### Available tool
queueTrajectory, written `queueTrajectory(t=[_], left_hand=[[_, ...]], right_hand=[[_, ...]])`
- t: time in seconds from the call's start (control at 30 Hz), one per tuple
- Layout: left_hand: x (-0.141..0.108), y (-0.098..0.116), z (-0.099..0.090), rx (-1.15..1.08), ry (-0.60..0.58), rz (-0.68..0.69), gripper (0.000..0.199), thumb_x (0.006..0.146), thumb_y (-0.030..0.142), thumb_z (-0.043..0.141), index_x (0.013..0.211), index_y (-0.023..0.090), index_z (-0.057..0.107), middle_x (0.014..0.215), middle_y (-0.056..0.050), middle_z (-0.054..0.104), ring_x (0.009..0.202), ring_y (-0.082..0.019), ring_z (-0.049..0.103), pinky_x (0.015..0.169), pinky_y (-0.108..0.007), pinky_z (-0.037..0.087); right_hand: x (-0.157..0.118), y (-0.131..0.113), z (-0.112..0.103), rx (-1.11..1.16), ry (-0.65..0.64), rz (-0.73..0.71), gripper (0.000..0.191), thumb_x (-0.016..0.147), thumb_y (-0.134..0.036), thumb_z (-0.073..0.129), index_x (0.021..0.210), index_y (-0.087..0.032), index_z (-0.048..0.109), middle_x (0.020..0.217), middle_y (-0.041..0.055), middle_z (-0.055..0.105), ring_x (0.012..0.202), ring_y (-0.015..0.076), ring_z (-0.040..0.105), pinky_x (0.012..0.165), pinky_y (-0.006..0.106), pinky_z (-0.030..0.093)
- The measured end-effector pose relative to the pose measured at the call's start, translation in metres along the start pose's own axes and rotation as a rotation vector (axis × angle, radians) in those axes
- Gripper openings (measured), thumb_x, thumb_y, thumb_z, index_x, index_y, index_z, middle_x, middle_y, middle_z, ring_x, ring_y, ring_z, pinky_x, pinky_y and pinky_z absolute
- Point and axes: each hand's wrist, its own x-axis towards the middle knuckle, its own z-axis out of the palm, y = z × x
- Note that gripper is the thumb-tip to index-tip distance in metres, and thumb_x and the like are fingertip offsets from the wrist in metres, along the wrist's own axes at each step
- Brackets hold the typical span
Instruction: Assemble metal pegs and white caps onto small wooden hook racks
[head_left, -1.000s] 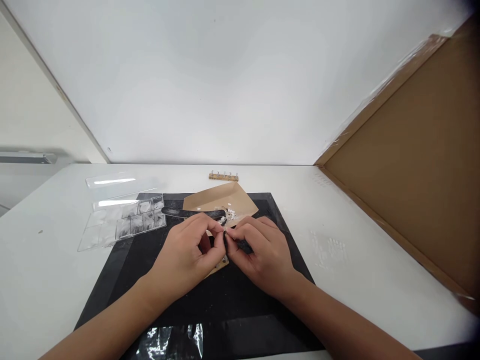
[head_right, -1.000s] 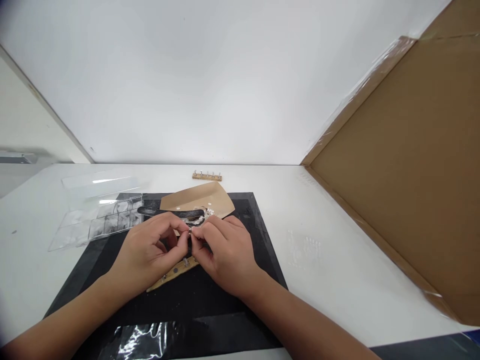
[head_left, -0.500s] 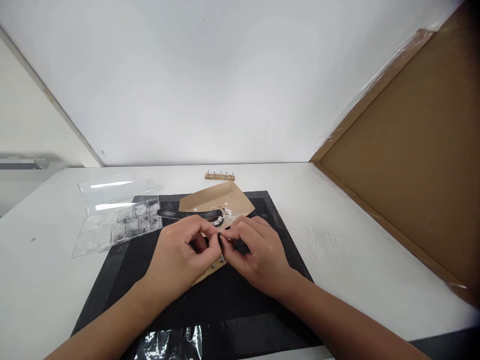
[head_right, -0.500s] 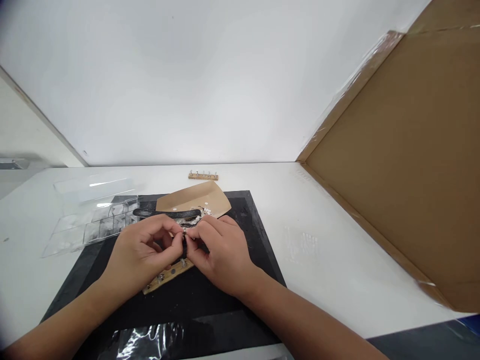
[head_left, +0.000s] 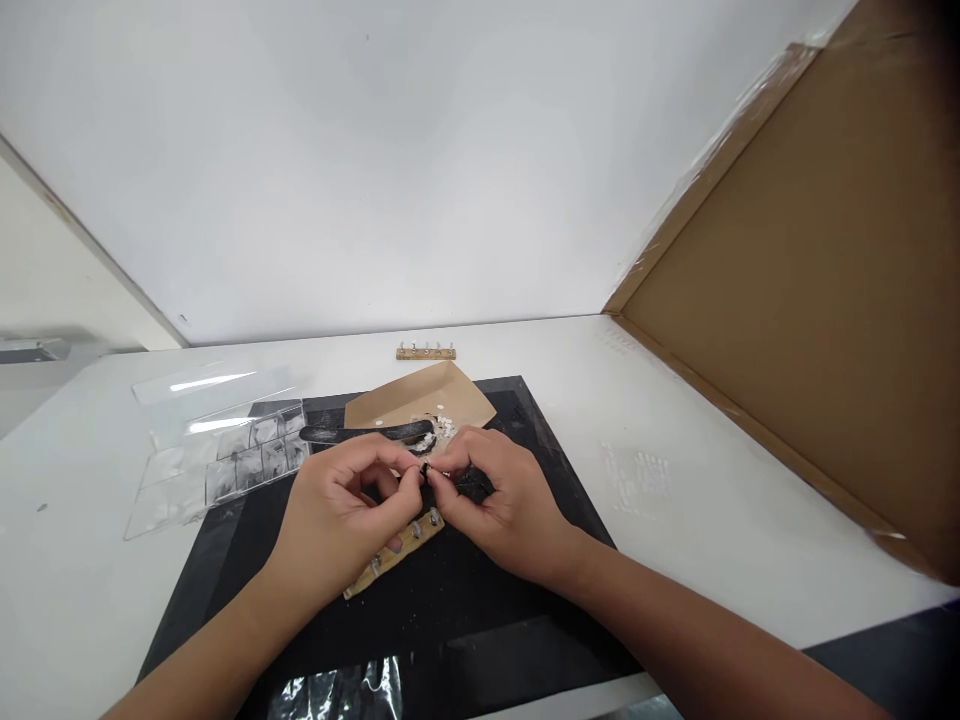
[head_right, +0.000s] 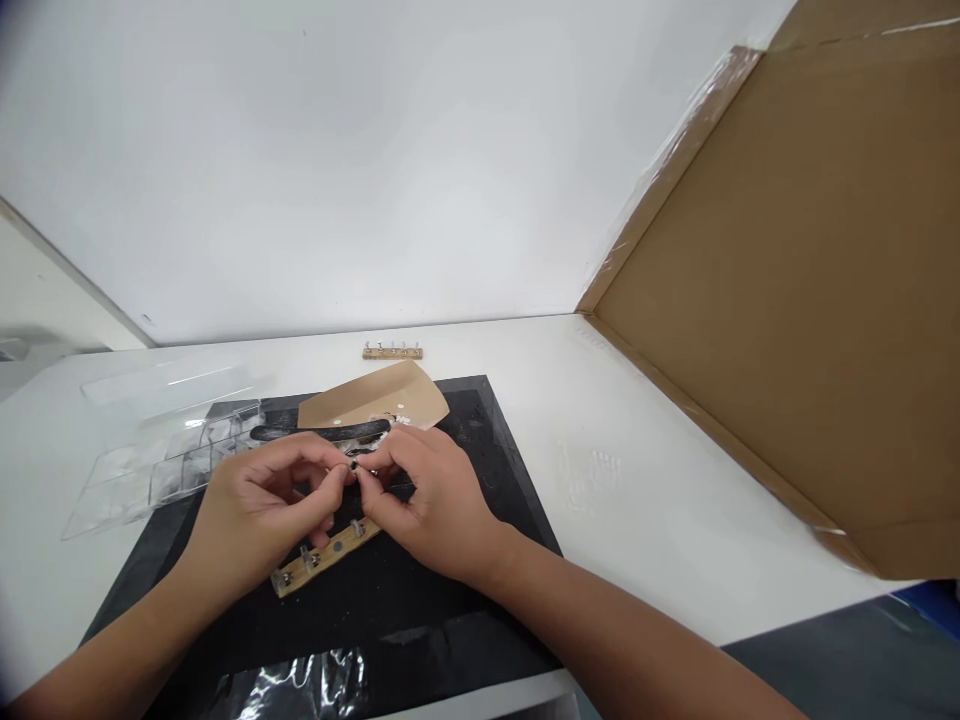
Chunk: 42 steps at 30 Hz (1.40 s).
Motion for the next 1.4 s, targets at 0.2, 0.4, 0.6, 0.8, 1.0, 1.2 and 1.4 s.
queueTrajectory(t=[0.2, 0.4, 0.6, 0.8, 1.0, 1.2, 1.4], left_hand=[[-0.0003, 0.0010, -0.0027, -0.018, -0.024, -0.041, 0.011, 0.089, 0.029, 0.074, 0.086, 0.018, 0.074, 0.053, 0.004, 0.064, 0.038, -0.012, 0.063, 0.040, -0.017, 0.052], [0.0011, 0.0019, -0.0058, -0.067, -0.073, -0.100, 0.013, 0.089, 0.031, 0.074, 0.086, 0.018, 0.074, 0.054, 0.003, 0.067, 0.038, -0.013, 0.064, 0.041, -0.019, 0.054], [0.0033, 0.0064, -0.0068, -0.168, -0.108, -0.145, 0.017, 0.086, 0.032, 0.077, 0.083, 0.016, 0.073, 0.049, 0.002, 0.065, 0.035, -0.012, 0.060, 0.037, -0.020, 0.055], [0.0037, 0.0019, -0.0062, -0.241, -0.131, -0.181, 0.020, 0.087, 0.036, 0.078, 0.084, 0.016, 0.075, 0.049, 0.002, 0.064, 0.038, -0.013, 0.060, 0.035, -0.022, 0.058], [0.0033, 0.0046, -0.0062, -0.258, -0.138, -0.170, 0.020, 0.090, 0.035, 0.077, 0.089, 0.016, 0.075, 0.050, 0.002, 0.064, 0.037, -0.012, 0.060, 0.033, -0.022, 0.057], [0.0002, 0.0034, -0.0070, -0.266, -0.149, -0.134, 0.016, 0.093, 0.033, 0.074, 0.093, 0.017, 0.074, 0.052, 0.003, 0.064, 0.038, -0.013, 0.061, 0.033, -0.023, 0.059], [-0.0009, -0.0007, -0.0058, -0.187, -0.092, -0.006, 0.011, 0.089, 0.026, 0.077, 0.097, 0.018, 0.074, 0.077, -0.001, 0.072, 0.044, -0.012, 0.065, 0.034, -0.025, 0.060]], right_hand=[[0.0011, -0.0020, -0.0020, 0.099, -0.022, 0.045, 0.008, 0.096, -0.019, 0.065, 0.090, -0.022, 0.068, 0.082, 0.0006, 0.070, 0.077, 0.0165, 0.063, 0.074, 0.033, 0.050], [0.0018, -0.0035, -0.0046, 0.218, -0.053, 0.095, 0.005, 0.095, -0.020, 0.066, 0.092, -0.021, 0.070, 0.083, 0.0007, 0.070, 0.075, 0.0153, 0.063, 0.073, 0.031, 0.052], [0.0030, -0.0045, -0.0062, 0.293, -0.070, 0.115, 0.006, 0.096, -0.022, 0.067, 0.091, -0.021, 0.069, 0.082, 0.0002, 0.070, 0.074, 0.0143, 0.064, 0.071, 0.029, 0.054], [0.0035, -0.0053, -0.0070, 0.353, -0.087, 0.152, 0.008, 0.099, -0.026, 0.067, 0.093, -0.021, 0.070, 0.082, 0.0010, 0.070, 0.076, 0.0150, 0.066, 0.073, 0.031, 0.056], [0.0034, -0.0048, -0.0065, 0.527, -0.095, 0.251, 0.013, 0.100, -0.032, 0.070, 0.095, -0.020, 0.067, 0.081, 0.0006, 0.071, 0.071, 0.0140, 0.070, 0.069, 0.029, 0.059], [0.0045, -0.0034, -0.0059, 0.629, -0.098, 0.298, 0.018, 0.099, -0.036, 0.072, 0.095, -0.019, 0.068, 0.083, 0.0015, 0.073, 0.071, 0.0140, 0.072, 0.068, 0.029, 0.060], [0.0033, -0.0005, -0.0055, 0.718, -0.115, 0.357, 0.020, 0.097, -0.037, 0.075, 0.094, -0.019, 0.067, 0.082, 0.0008, 0.072, 0.071, 0.0139, 0.072, 0.066, 0.028, 0.060]])
